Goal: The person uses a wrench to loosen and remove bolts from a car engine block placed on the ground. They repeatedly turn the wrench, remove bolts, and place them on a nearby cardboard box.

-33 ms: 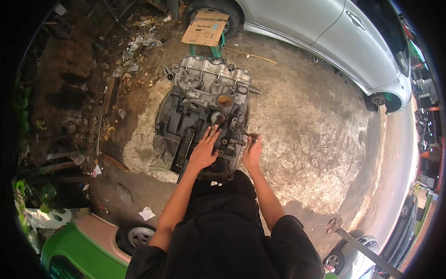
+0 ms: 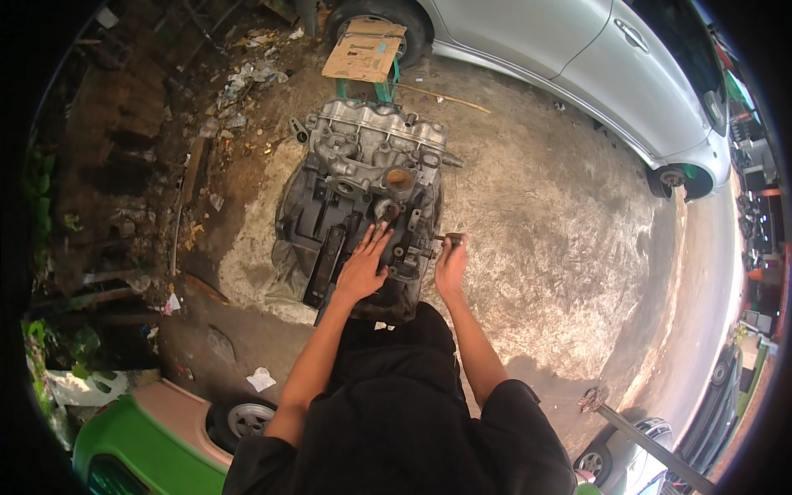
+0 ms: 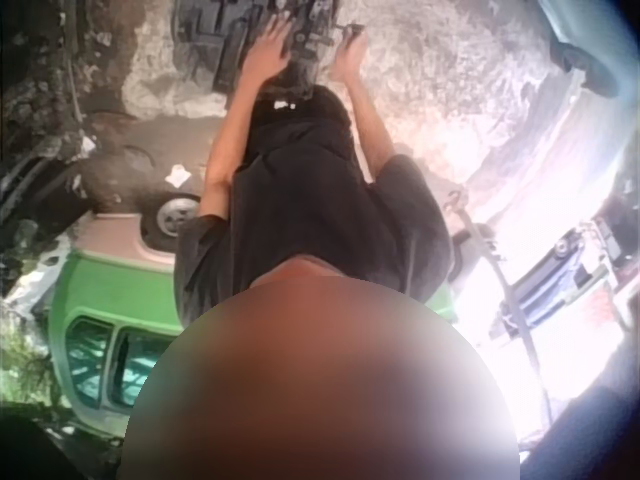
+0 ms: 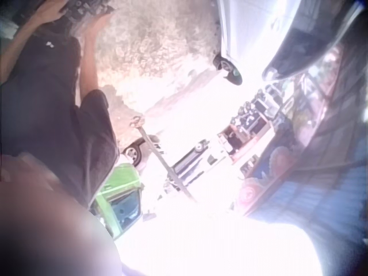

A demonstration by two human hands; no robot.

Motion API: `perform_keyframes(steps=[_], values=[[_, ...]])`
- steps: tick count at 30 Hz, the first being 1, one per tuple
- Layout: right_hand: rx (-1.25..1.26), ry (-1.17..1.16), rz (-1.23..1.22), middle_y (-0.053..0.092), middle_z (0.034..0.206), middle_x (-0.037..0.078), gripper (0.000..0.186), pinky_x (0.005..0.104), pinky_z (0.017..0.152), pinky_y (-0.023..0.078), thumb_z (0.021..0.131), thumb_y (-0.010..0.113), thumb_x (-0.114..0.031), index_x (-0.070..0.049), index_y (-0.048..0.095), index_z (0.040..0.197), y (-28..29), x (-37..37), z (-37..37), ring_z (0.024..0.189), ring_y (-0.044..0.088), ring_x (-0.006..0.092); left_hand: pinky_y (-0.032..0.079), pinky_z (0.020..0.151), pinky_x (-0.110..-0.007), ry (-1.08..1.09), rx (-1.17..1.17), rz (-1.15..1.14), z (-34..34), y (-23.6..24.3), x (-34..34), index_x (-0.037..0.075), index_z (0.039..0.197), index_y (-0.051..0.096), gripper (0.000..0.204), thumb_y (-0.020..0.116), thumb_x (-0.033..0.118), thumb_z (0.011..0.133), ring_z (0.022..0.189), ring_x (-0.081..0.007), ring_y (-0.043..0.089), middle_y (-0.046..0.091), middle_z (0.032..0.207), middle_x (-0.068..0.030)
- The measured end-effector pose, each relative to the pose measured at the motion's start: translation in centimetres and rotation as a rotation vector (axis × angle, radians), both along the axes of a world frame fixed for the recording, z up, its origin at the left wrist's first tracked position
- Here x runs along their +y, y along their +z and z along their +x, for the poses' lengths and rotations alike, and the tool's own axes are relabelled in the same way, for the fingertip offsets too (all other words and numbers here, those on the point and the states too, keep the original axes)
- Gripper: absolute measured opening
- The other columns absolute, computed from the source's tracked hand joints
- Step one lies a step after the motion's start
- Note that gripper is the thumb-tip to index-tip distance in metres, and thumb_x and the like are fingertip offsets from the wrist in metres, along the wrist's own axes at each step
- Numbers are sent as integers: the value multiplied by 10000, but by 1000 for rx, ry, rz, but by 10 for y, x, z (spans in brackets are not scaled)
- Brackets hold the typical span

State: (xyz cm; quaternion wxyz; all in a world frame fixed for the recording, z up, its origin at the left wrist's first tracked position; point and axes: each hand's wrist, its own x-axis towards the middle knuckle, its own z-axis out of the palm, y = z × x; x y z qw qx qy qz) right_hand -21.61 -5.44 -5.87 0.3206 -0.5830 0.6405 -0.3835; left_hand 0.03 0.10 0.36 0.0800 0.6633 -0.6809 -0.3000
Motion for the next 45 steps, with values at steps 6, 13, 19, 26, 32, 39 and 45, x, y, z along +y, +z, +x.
perform_keyframes(steps=[6,13,19,26,32,39,45], values=[[17,41,116,659,748,171,278,446,660,492,1090,520,-208,58,593,1052,-30,-67,-16,668,636,342,269,1287,-428,-2,9,5,0,0,0,226,1654,247,845,650,119,919,1606,-210,125,117,1748,60],[-225,162,562,560,659,54,315,335,468,375,1101,532,-295,-4,576,989,-59,-126,-14,505,488,147,280,1281,-432,-12,4,-24,1,-5,1,218,1650,256,850,651,107,906,1605,-218,131,121,1748,51],[-183,246,669,580,654,77,357,366,486,421,1088,550,-296,46,611,1003,-61,-141,-4,510,527,175,276,1281,-432,-12,5,-15,0,-5,1,212,1650,253,846,646,110,907,1606,-218,124,114,1749,50],[-204,277,741,567,661,66,343,363,484,407,1089,546,-287,47,617,1062,-63,-149,-4,512,505,174,262,1290,-425,-16,-8,14,0,-4,0,225,1658,229,862,653,124,914,1608,-211,114,103,1750,56],[-244,283,745,567,670,56,335,360,484,407,1089,553,-296,32,619,1067,-68,-145,-5,524,500,159,263,1290,-431,-7,0,23,0,-2,0,229,1656,234,860,657,124,915,1607,-212,117,108,1750,55],[-237,287,673,475,631,8,298,325,448,337,1107,516,-312,-25,590,1071,-62,-134,-1,494,417,125,268,1290,-434,-8,4,15,-1,0,0,235,1657,228,859,660,132,921,1606,-209,119,114,1749,46],[29,270,452,568,656,87,404,378,508,428,1091,538,-366,28,627,1107,-62,-122,4,526,544,179,278,1285,-440,-17,-15,11,0,-1,-1,238,1658,221,857,665,144,931,1606,-219,120,118,1749,24]])
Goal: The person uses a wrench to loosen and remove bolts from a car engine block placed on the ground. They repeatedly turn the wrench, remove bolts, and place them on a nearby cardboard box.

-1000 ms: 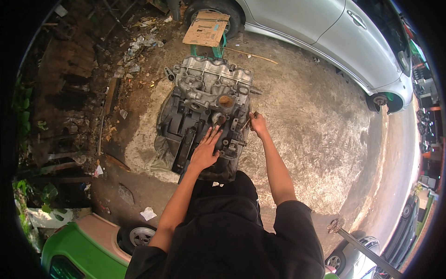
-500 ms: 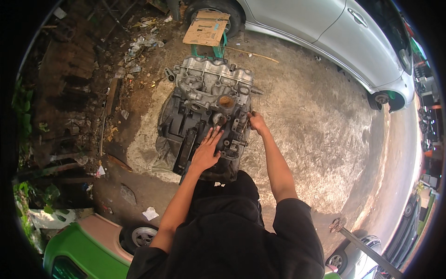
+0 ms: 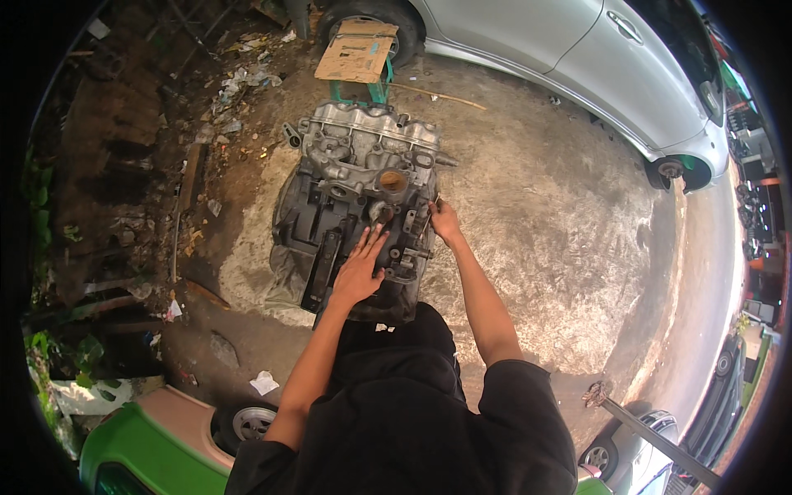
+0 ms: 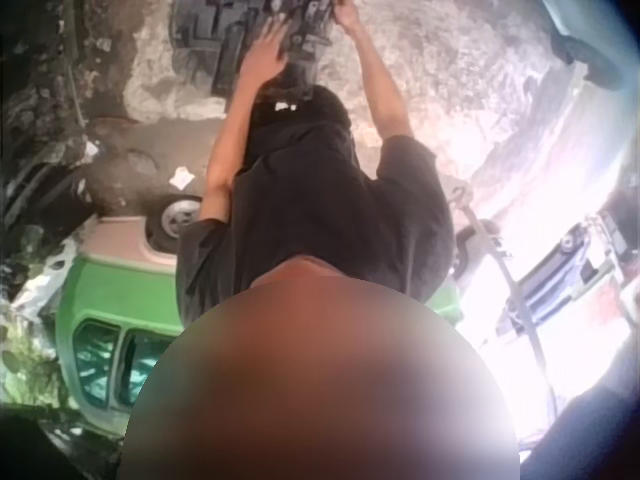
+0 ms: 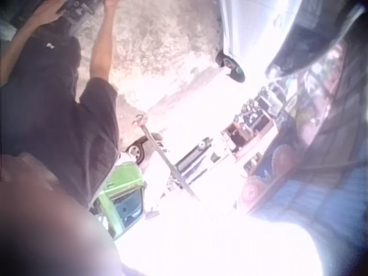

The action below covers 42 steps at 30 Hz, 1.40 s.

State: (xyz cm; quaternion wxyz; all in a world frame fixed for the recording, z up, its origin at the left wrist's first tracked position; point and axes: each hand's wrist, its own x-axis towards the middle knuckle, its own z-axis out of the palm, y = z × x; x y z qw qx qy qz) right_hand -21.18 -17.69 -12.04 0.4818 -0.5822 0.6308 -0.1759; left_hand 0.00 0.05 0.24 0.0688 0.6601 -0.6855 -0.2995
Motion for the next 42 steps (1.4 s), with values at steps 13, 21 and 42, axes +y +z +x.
perform_keyframes(steps=[13,21,42], values=[[105,83,-462,606,937,295,217,530,760,502,1028,556,-115,81,512,1111,77,118,27,856,630,466,267,1286,-435,8,20,-21,0,1,0,219,1658,234,864,656,122,910,1606,-215,128,122,1748,40],[67,18,-418,545,1059,268,207,542,862,459,1047,539,-142,48,484,1106,44,159,22,988,565,469,277,1279,-452,15,45,-50,0,-3,0,208,1656,242,866,658,119,901,1604,-226,139,142,1745,27],[-214,-374,-450,690,849,179,166,375,669,518,991,698,-101,23,601,1045,51,82,-27,716,670,253,282,1276,-446,11,32,-43,1,-5,1,198,1656,243,845,649,124,918,1605,-217,132,139,1746,38]])
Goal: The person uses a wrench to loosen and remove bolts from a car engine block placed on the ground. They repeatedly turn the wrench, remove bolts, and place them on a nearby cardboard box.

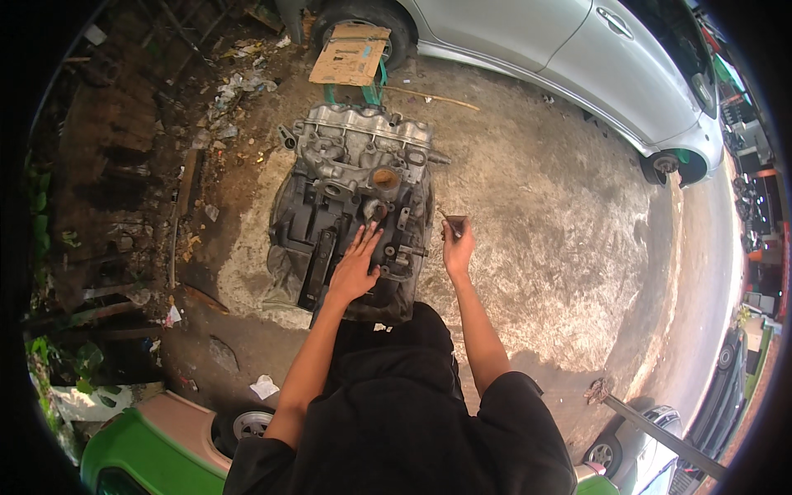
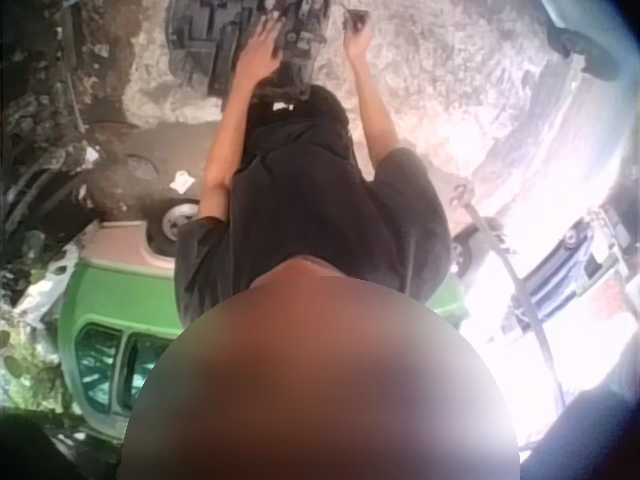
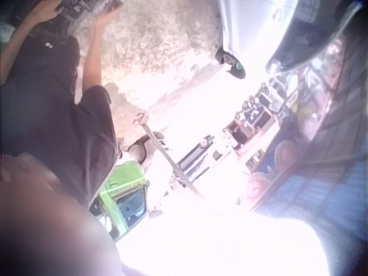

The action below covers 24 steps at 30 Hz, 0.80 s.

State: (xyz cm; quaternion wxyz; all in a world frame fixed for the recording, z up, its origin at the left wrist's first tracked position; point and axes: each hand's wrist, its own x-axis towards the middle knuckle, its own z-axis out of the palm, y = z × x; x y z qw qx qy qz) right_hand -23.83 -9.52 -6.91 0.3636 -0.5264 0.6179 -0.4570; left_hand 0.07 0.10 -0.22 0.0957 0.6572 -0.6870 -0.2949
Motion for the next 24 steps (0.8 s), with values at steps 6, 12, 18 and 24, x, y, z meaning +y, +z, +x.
perform_keyframes(steps=[6,12,18,24], values=[[231,81,138,667,697,142,331,367,622,530,1066,595,-265,44,612,947,6,-23,-7,624,663,224,276,1282,-440,-3,-21,20,-1,2,0,217,1659,229,847,645,128,926,1605,-209,128,121,1748,48],[172,275,352,680,646,161,358,404,535,530,1073,541,-248,67,594,909,-8,-51,7,535,676,258,263,1290,-429,-7,-26,24,-1,2,1,235,1662,218,849,642,136,933,1607,-200,114,108,1749,52],[230,349,446,701,676,198,406,441,619,567,1060,533,-256,93,618,873,-26,-80,16,624,723,310,258,1290,-455,-6,-23,27,-1,3,0,224,1660,222,861,666,138,927,1609,-224,108,129,1749,14],[303,366,457,679,678,193,379,437,569,520,1048,543,-263,81,632,918,-56,-87,16,578,684,291,259,1291,-434,-8,-24,15,-1,2,0,221,1657,231,859,671,138,924,1608,-225,116,131,1748,12]])
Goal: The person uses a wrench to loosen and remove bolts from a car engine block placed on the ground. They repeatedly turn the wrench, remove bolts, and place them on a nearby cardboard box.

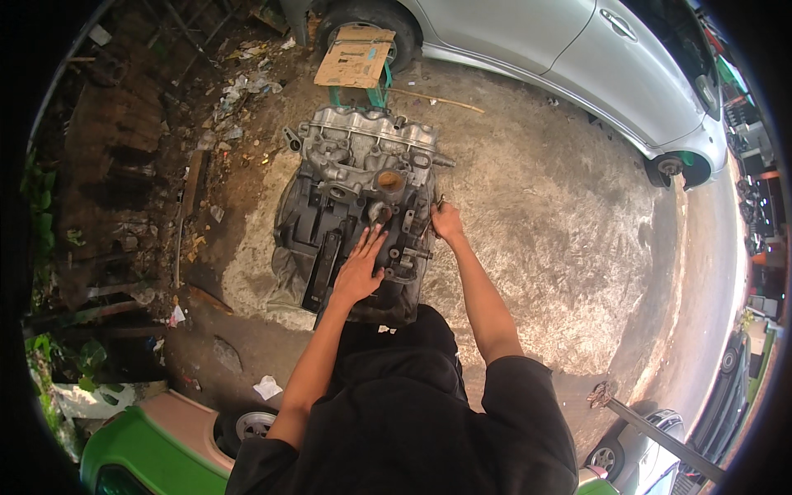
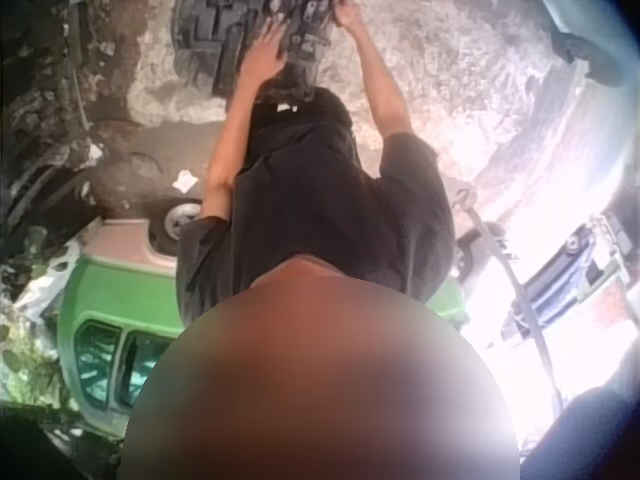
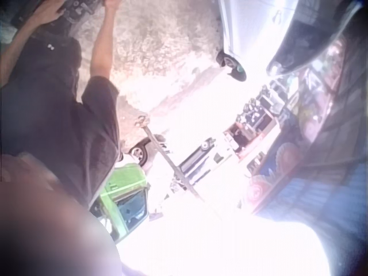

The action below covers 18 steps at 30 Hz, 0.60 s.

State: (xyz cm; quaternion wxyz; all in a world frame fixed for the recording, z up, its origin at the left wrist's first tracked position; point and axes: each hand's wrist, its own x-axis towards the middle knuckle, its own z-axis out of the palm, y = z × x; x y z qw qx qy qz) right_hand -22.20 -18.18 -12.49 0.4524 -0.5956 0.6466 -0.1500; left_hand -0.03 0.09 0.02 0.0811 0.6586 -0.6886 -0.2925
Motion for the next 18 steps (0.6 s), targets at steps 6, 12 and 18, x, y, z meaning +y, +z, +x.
perform_keyframes(steps=[6,12,18], values=[[124,43,-110,676,668,195,373,439,545,535,1035,561,-257,79,626,887,-7,-5,3,566,694,294,262,1291,-416,0,10,-7,1,1,0,215,1655,237,862,675,136,917,1606,-230,122,134,1747,6],[166,91,-9,693,964,368,447,528,885,557,995,609,-321,120,678,1024,22,-16,11,983,685,518,280,1283,-449,-3,6,12,1,1,-1,217,1656,236,849,667,142,928,1607,-233,113,132,1748,5],[192,168,-77,688,966,366,423,539,877,551,1016,585,-294,119,650,1083,43,-8,19,1004,673,515,282,1282,-465,-3,2,23,2,-1,0,231,1660,222,855,662,146,932,1609,-230,106,122,1749,17]])
